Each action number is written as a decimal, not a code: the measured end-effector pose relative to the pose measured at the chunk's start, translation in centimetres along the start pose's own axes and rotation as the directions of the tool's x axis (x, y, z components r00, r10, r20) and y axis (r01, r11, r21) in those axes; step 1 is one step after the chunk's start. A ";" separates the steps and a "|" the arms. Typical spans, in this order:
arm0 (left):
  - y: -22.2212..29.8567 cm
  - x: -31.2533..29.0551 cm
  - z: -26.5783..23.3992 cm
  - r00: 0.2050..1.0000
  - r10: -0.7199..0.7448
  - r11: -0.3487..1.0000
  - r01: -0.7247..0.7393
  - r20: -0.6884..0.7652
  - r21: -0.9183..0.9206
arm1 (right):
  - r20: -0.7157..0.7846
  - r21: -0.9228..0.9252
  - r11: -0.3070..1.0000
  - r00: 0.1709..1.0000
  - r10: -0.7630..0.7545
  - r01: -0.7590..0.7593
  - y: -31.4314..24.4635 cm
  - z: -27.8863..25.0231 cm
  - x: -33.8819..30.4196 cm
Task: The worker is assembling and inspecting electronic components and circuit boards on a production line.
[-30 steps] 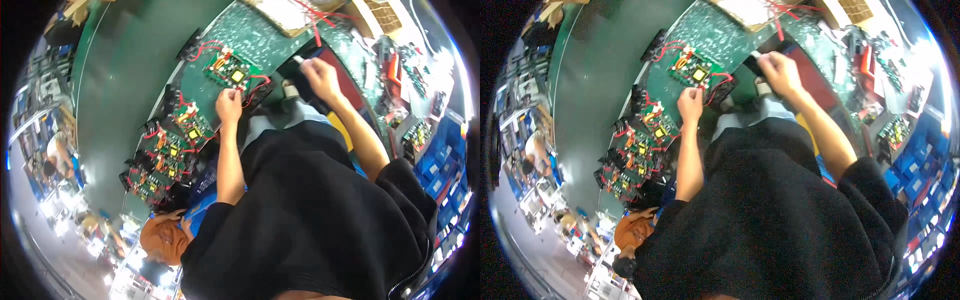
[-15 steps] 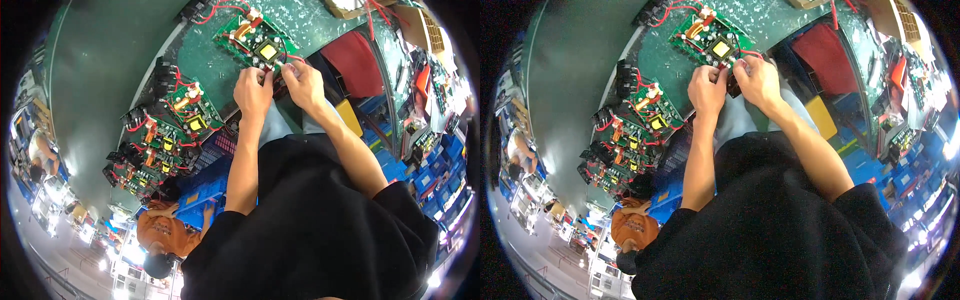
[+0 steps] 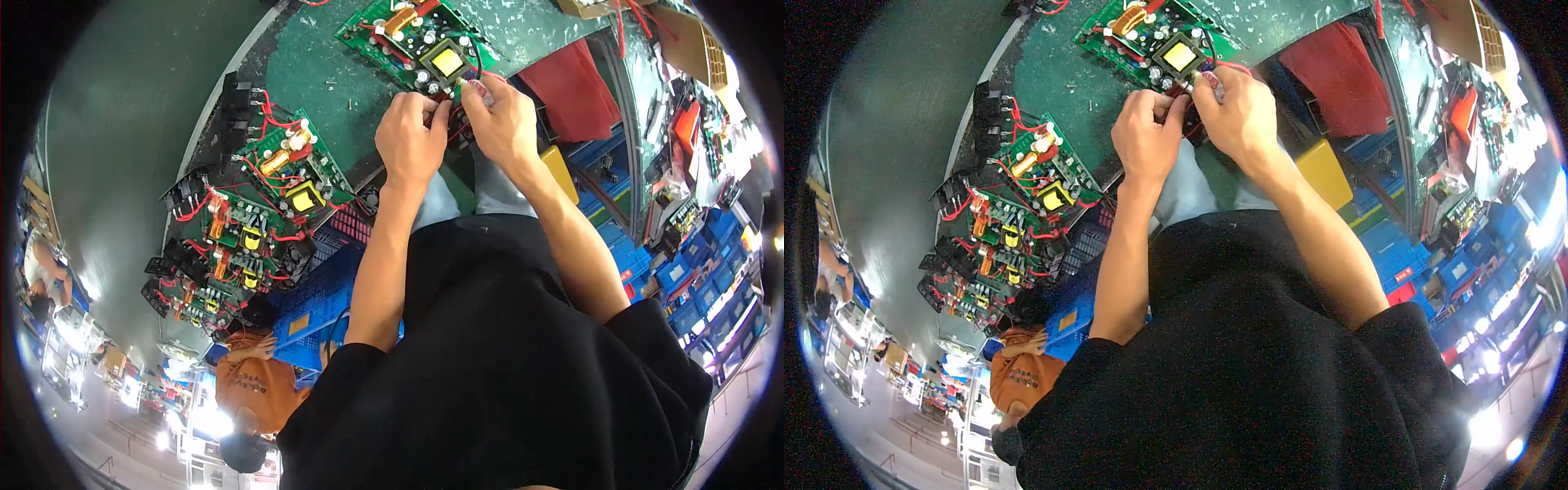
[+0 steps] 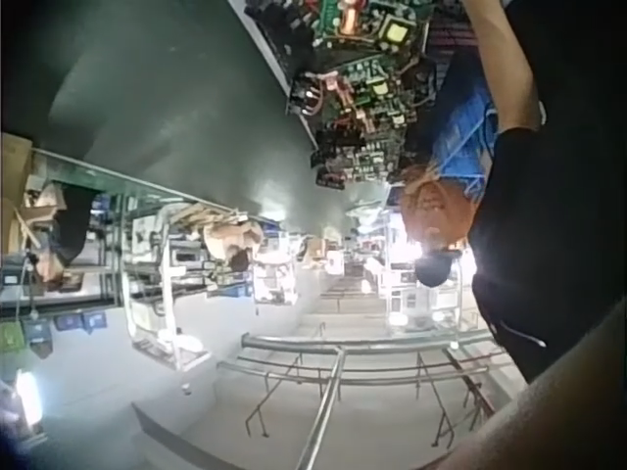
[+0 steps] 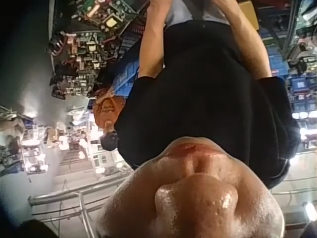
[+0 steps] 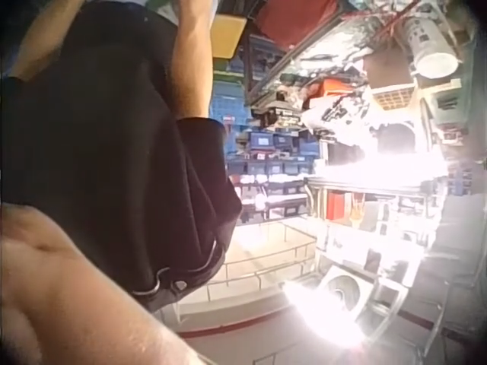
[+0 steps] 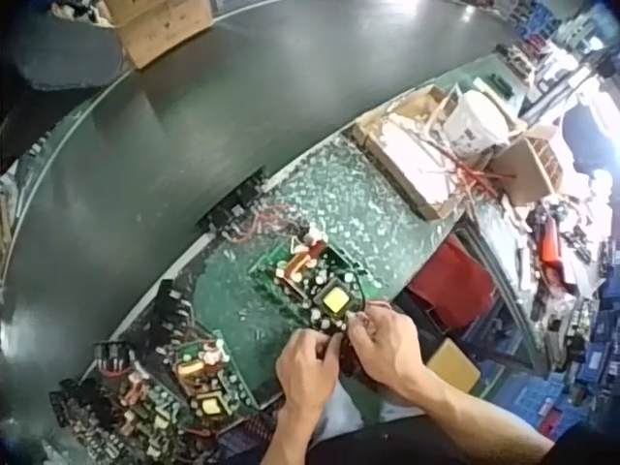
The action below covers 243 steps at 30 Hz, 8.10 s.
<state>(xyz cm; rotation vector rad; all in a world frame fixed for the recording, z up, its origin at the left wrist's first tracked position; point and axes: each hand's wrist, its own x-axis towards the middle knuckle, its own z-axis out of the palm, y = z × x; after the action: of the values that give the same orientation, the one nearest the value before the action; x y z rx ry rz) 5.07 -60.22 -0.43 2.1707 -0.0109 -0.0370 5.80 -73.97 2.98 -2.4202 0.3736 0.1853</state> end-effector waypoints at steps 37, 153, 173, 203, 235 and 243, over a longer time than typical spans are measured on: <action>0.6 -0.6 -1.0 0.999 -0.003 0.992 -0.001 0.033 0.129 | -0.129 0.758 0.625 0.895 0.428 -0.190 6.9 -10.8 0.3; 7.2 10.7 2.8 0.841 0.254 0.514 -0.535 0.477 0.670 | -0.193 0.792 0.591 0.857 0.478 -0.152 18.2 -17.3 18.2; 6.2 5.0 1.5 0.988 0.151 0.778 -0.144 0.040 0.612 | -0.510 0.428 0.813 0.848 -0.143 0.395 6.6 -17.6 17.7; 1.2 3.3 3.6 0.965 0.258 0.757 -0.230 0.044 0.611 | -0.017 0.883 0.463 0.983 0.184 -0.072 8.2 -8.3 7.3; 1.0 3.5 3.6 0.954 0.300 0.756 -0.258 0.032 0.601 | -0.027 0.921 0.382 0.968 0.251 -0.073 9.9 -7.9 5.8; 1.0 3.5 3.8 0.948 0.318 0.753 -0.272 0.030 0.599 | -0.056 0.935 0.352 0.967 0.247 -0.035 10.0 -7.8 6.2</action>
<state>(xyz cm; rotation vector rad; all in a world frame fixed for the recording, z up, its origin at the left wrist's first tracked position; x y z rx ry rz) 8.50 -63.96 -1.81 2.7800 -0.3745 0.2664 8.82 -87.66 1.52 -1.2185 0.5813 -0.1748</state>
